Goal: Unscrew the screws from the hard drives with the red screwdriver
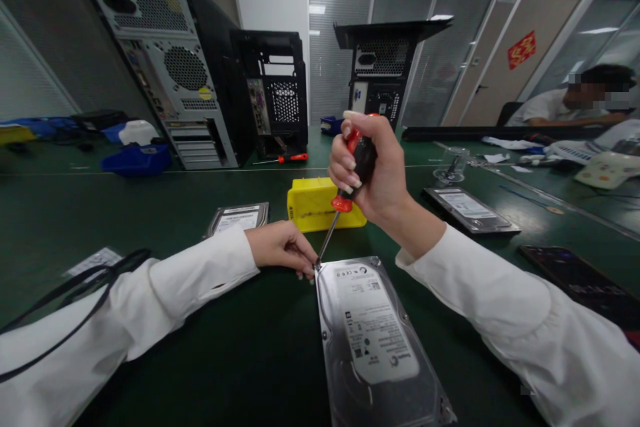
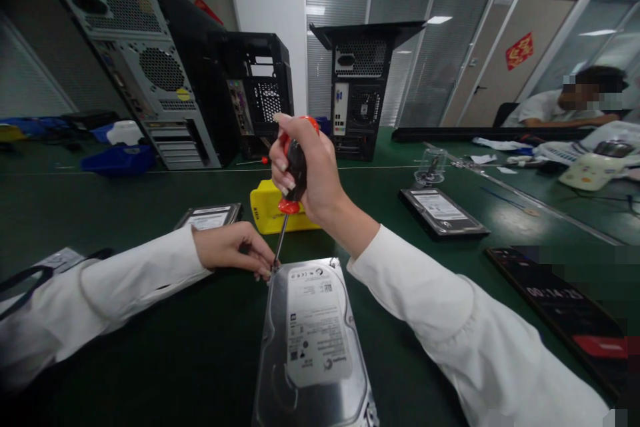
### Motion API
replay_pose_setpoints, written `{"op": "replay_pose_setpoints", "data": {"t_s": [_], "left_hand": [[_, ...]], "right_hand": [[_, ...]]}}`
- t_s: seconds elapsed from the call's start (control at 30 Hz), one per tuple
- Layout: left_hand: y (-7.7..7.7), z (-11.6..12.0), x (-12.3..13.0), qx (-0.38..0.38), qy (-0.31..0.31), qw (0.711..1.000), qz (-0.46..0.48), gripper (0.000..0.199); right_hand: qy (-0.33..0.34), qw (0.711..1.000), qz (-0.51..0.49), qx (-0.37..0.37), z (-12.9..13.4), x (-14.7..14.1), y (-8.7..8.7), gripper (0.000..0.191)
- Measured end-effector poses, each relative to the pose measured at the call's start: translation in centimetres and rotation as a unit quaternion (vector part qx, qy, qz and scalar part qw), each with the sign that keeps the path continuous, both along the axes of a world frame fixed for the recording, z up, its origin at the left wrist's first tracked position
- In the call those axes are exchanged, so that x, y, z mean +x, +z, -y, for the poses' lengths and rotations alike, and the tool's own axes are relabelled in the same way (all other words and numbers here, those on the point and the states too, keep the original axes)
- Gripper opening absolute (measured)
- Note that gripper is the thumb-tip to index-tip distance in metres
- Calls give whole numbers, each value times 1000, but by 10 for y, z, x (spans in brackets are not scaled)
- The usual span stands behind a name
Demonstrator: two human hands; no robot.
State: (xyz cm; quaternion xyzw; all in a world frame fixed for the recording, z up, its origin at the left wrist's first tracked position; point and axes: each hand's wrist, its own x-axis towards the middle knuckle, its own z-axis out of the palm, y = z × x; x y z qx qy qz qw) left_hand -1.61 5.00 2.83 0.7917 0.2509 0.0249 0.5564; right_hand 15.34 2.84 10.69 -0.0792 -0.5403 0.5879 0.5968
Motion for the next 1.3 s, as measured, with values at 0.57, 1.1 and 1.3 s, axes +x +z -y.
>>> {"op": "replay_pose_setpoints", "data": {"t_s": [0.57,1.1,1.3], "left_hand": [[-3,-2,-1,6,12,1000,-2,23],[-4,-3,-3,13,1,1000,-1,22],[-4,-3,-3,16,1,1000,-1,23]], "right_hand": [[-13,1000,16,-11,4,-2,1,39],[-22,1000,19,6,3,0,1,44],[-12,1000,14,5,3,0,0,41]]}}
